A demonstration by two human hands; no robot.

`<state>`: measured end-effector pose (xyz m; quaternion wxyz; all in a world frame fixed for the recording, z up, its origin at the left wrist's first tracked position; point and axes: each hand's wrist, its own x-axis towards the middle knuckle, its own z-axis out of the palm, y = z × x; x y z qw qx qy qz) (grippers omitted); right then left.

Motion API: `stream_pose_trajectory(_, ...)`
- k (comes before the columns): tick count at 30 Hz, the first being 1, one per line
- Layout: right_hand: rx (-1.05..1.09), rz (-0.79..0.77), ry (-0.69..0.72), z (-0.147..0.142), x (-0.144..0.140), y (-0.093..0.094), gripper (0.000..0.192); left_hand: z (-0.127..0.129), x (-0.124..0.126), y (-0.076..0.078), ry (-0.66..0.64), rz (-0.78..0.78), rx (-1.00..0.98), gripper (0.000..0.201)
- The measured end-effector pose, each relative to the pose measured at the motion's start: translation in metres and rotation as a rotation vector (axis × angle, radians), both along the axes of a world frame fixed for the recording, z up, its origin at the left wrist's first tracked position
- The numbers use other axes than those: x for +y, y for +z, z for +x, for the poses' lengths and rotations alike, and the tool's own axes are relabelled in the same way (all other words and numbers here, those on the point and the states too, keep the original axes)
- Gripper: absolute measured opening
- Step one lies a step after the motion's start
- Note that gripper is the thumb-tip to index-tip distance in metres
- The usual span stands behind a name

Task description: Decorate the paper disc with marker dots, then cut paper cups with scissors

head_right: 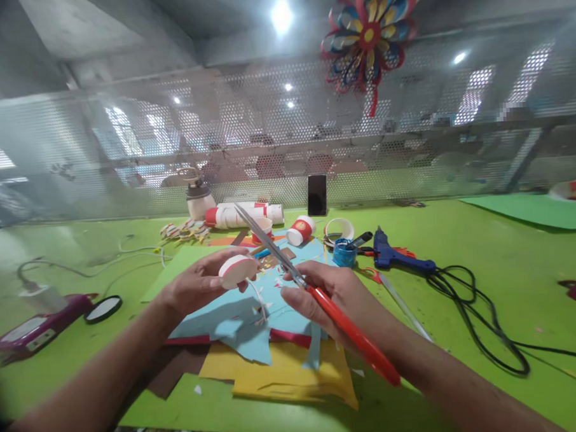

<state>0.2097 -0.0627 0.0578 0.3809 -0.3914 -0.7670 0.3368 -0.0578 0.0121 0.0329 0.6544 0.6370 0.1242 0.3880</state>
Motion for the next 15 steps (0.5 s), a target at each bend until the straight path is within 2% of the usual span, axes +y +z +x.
stream_pose_trajectory(7, -0.154, -0.106, 0.082, 0.011, -0.006, 0.011, 0.041, -0.005, 0.005, 0.0, 0.014, -0.053, -0.021, 0.05)
stream_pose_trajectory(11, -0.06, -0.165, 0.058, 0.012, -0.015, 0.013, 0.046, -0.007, 0.008, -0.002, 0.058, -0.076, -0.042, 0.052)
stream_pose_trajectory(15, 0.069, -0.161, -0.043, 0.008, -0.028, 0.013, 0.051, -0.01, 0.009, -0.004, 0.094, -0.079, -0.061, 0.054)
